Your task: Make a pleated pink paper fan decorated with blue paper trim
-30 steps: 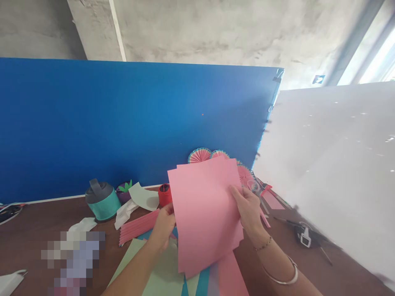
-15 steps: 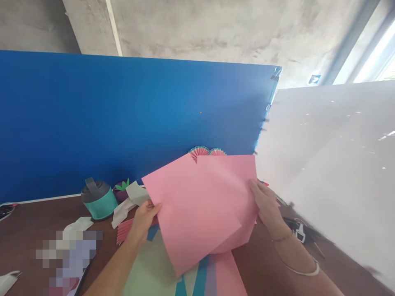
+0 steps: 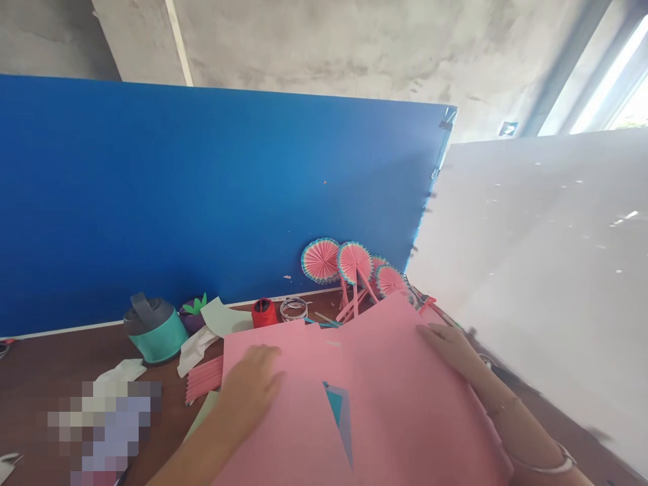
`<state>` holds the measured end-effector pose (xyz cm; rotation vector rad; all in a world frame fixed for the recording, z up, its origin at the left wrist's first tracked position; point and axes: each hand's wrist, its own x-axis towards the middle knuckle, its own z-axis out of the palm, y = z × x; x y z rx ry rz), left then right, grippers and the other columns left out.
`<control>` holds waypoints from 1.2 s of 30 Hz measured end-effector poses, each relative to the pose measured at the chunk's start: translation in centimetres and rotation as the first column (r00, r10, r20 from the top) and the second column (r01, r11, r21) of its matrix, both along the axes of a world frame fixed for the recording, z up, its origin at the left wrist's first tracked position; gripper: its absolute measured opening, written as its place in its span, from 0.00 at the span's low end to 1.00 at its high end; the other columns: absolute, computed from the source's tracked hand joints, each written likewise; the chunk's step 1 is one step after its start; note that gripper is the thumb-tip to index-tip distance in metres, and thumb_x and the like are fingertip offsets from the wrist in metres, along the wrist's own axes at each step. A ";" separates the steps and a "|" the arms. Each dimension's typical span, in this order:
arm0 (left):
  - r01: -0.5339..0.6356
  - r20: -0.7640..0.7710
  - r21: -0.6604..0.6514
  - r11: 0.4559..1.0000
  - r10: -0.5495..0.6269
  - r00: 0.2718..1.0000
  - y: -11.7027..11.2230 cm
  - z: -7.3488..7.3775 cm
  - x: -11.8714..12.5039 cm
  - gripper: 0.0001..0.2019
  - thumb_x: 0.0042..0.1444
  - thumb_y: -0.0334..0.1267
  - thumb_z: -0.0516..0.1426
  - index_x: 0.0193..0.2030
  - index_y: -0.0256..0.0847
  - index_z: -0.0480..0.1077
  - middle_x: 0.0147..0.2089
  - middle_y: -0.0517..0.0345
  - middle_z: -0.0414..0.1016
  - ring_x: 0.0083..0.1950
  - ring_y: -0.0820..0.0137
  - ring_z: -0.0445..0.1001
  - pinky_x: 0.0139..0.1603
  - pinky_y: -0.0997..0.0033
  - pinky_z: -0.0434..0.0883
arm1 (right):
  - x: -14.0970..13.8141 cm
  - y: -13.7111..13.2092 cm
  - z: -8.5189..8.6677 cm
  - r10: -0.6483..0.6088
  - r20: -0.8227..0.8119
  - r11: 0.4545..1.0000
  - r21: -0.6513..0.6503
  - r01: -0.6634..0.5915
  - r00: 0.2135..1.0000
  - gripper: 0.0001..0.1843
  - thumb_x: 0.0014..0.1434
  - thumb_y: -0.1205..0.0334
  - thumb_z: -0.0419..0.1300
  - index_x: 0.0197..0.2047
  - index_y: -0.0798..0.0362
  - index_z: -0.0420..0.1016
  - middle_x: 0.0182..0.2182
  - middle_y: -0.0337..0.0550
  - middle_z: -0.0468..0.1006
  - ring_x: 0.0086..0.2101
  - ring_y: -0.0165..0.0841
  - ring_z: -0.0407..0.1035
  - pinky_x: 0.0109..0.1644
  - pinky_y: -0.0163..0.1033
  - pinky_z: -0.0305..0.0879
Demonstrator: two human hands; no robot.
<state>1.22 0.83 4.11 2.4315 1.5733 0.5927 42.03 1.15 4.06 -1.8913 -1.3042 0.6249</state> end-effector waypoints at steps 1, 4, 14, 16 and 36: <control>0.242 0.024 -0.016 0.970 -0.242 0.970 -0.1 -0.2 2.0 0.10 0.58 0.39 0.50 0.44 0.45 0.69 0.48 0.50 0.74 0.51 0.59 0.70 0.51 0.59 0.63 | 0.0 0.0 0.1 0.002 0.001 1.000 -0.004 -0.002 1.000 0.24 0.44 0.42 0.56 0.17 0.50 0.49 0.15 0.32 0.51 0.18 0.27 0.50 0.21 0.33 0.48; 0.600 0.041 0.013 0.800 -0.600 0.799 0.0 -1.8 7.6 0.10 0.61 0.41 0.50 0.44 0.46 0.71 0.46 0.53 0.75 0.49 0.63 0.69 0.53 0.63 0.61 | 0.2 0.0 0.3 0.021 -0.007 1.000 -0.019 -0.021 1.000 0.24 0.44 0.43 0.56 0.18 0.50 0.48 0.16 0.32 0.51 0.18 0.26 0.49 0.21 0.34 0.47; 0.672 -0.079 0.110 0.732 -0.667 0.740 1.0 -6.1 12.1 0.20 0.62 0.45 0.48 0.21 0.41 0.67 0.26 0.57 0.68 0.33 0.69 0.63 0.36 0.67 0.56 | 1.0 -0.6 -1.1 0.032 -0.071 0.999 -0.011 -0.033 0.997 0.23 0.45 0.43 0.59 0.18 0.51 0.52 0.16 0.32 0.52 0.19 0.26 0.48 0.21 0.33 0.45; 0.660 -0.064 0.140 0.738 -0.658 0.750 1.1 -6.1 11.7 0.16 0.61 0.45 0.49 0.27 0.41 0.68 0.33 0.57 0.70 0.35 0.70 0.64 0.37 0.68 0.57 | 0.7 -0.5 -1.2 0.047 -0.080 0.999 -0.021 -0.049 0.996 0.25 0.44 0.42 0.59 0.18 0.51 0.51 0.16 0.31 0.51 0.19 0.25 0.48 0.21 0.32 0.44; 0.634 0.090 0.297 0.714 -0.682 0.726 1.9 -3.3 9.5 0.22 0.64 0.42 0.28 0.20 0.42 0.47 0.19 0.61 0.56 0.25 0.71 0.53 0.35 0.66 0.60 | -3.1 -0.1 -2.9 0.116 -0.056 0.993 0.014 -0.115 0.992 0.23 0.47 0.41 0.52 0.18 0.52 0.54 0.14 0.32 0.53 0.19 0.26 0.51 0.22 0.32 0.47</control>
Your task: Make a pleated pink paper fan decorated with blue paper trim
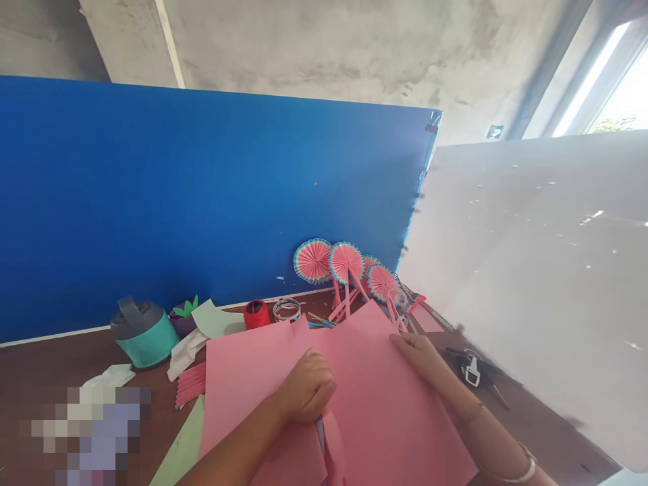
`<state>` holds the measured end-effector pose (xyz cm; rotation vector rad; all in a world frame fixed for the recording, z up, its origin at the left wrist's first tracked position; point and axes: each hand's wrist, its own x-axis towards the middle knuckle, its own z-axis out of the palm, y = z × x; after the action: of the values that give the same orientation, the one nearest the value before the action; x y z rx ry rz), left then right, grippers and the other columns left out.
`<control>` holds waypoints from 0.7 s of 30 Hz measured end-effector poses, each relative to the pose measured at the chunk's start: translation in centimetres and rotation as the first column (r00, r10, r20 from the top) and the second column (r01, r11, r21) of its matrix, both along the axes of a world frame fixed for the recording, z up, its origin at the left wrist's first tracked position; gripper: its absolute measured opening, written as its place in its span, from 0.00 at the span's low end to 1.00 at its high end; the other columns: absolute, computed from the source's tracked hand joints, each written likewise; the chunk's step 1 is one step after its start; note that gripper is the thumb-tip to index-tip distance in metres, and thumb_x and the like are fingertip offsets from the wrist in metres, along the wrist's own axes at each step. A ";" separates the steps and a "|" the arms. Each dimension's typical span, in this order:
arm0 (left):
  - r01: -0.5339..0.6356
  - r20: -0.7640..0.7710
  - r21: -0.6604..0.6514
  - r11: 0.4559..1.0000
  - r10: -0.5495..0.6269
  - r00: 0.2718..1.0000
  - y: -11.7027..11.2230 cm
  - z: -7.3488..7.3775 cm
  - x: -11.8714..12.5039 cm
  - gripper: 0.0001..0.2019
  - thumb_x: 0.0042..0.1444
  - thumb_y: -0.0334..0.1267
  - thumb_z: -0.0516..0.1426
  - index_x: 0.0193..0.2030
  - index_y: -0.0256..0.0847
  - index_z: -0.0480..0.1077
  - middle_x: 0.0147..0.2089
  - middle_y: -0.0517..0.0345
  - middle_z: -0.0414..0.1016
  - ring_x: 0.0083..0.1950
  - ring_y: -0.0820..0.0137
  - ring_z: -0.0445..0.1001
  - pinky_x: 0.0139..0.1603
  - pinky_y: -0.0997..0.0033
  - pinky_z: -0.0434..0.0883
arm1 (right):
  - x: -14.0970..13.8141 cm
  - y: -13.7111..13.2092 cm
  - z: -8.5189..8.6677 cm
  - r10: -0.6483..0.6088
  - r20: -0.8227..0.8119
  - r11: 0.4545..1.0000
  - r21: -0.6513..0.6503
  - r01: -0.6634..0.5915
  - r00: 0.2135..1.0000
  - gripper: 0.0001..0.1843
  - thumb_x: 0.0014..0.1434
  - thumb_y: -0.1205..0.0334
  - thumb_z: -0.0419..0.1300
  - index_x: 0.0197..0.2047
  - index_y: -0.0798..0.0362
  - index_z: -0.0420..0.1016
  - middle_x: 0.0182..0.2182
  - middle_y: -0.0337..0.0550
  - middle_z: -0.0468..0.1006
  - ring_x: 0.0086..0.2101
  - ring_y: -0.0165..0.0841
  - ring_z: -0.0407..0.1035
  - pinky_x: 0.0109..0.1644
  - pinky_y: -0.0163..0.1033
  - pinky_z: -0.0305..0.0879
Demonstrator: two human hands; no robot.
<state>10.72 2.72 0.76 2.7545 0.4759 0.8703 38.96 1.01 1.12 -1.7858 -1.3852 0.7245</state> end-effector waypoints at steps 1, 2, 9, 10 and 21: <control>-0.010 0.010 -0.010 1.000 0.010 1.000 0.1 0.3 -0.1 0.23 0.63 0.43 0.27 0.20 0.42 0.46 0.19 0.61 0.57 0.25 0.71 0.53 0.35 0.66 0.60 | -1.5 0.2 -0.6 -0.010 0.017 1.000 0.025 0.009 1.000 0.23 0.48 0.41 0.51 0.18 0.51 0.53 0.14 0.33 0.53 0.19 0.26 0.51 0.21 0.33 0.46; -0.018 0.012 -0.015 1.000 0.018 1.000 0.1 0.5 -0.1 0.23 0.63 0.43 0.27 0.20 0.43 0.46 0.19 0.61 0.57 0.25 0.71 0.54 0.35 0.65 0.60 | -3.1 0.3 -1.2 -0.002 0.019 0.999 0.043 0.001 1.000 0.22 0.49 0.42 0.49 0.18 0.51 0.52 0.15 0.33 0.54 0.20 0.27 0.51 0.22 0.33 0.46; 0.024 -0.039 0.015 1.000 -0.024 0.999 -0.4 -1.5 2.4 0.19 0.61 0.40 0.35 0.20 0.43 0.51 0.20 0.58 0.60 0.28 0.69 0.60 0.38 0.64 0.61 | -12.2 0.7 -5.0 0.132 -0.043 0.982 0.144 -0.125 0.990 0.20 0.53 0.46 0.48 0.19 0.52 0.59 0.17 0.37 0.64 0.23 0.30 0.58 0.25 0.34 0.55; 0.031 -0.038 0.010 0.999 -0.031 0.999 -0.5 -1.5 2.6 0.18 0.61 0.41 0.37 0.20 0.43 0.53 0.21 0.58 0.62 0.29 0.69 0.62 0.39 0.64 0.62 | -12.2 0.8 -5.0 0.151 -0.047 0.981 0.133 -0.144 0.987 0.20 0.53 0.46 0.49 0.20 0.52 0.61 0.17 0.38 0.66 0.23 0.30 0.60 0.26 0.34 0.56; -0.615 -0.029 -0.387 0.687 0.658 0.753 -1.6 2.6 -10.0 0.10 0.59 0.38 0.48 0.41 0.43 0.68 0.44 0.52 0.75 0.47 0.64 0.74 0.48 0.60 0.72 | -11.6 -2.4 1.5 0.564 0.274 0.810 -0.001 -0.586 0.779 0.19 0.54 0.64 0.51 0.47 0.54 0.74 0.43 0.49 0.77 0.44 0.38 0.70 0.47 0.41 0.65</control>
<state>0.76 1.13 3.38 2.1585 1.4769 0.9306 27.36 -1.38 2.64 -1.4173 -2.1633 0.7342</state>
